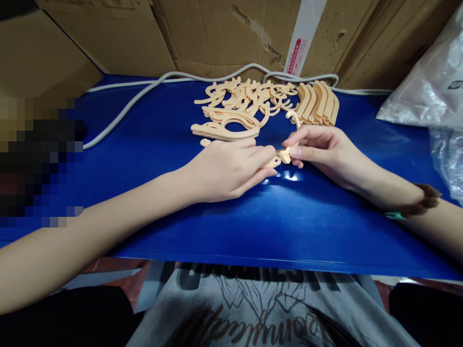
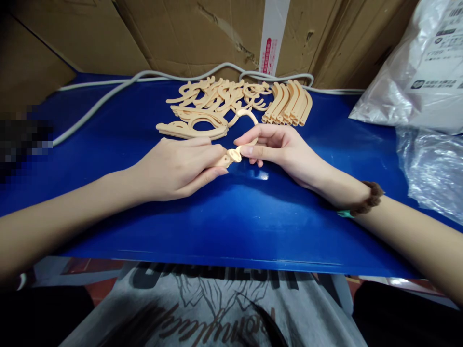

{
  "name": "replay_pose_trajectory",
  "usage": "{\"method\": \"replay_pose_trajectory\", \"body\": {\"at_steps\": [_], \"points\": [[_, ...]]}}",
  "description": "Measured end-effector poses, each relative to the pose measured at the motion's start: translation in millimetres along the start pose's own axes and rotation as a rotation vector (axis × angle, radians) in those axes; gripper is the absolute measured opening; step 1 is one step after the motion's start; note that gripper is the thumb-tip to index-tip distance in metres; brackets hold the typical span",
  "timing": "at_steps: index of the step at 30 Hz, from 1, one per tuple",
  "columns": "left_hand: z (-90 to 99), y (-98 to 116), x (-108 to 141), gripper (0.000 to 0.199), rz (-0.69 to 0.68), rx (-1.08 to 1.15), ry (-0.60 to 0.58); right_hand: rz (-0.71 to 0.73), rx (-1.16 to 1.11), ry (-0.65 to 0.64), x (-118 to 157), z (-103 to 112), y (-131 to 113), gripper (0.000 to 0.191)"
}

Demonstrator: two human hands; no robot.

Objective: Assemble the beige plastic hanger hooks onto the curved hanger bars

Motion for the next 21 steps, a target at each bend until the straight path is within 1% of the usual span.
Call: {"method": "replay_pose_trajectory", "body": {"at_steps": [5,8,15,21], "points": [[0.1,2.5,-0.6,0.044,-0.043,-0.019,0.004,-0.004,0.058,-0.01,0.4,0.1,-0.8,0.025],[0.8,3.5,-1.5,0.044,-0.045,-0.032,0.0,-0.004,0.059,-0.001,0.8,0.9,-1.3,0.026],[3.6,4.5,-2.4,0.043,-0.036,-0.029,0.017,-0.013,0.017,0.014,0.5,0.1,-1.8,0.021],[2.6,4.0,-2.0,0.044,-0.028,-0.033,0.016,-0.011,0.015,0.032,0.3,0.2,-1.1,0.022]]}}
Point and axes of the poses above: each hand's wrist, its own x-axis away from the middle knuckle, its own z-axis out of the back of the hand, y = z × x, the point moved 3 cm from there along -x, towards the middle knuckle, and after that the axes turned 5 degrees about -z, right-handed, at the moved point
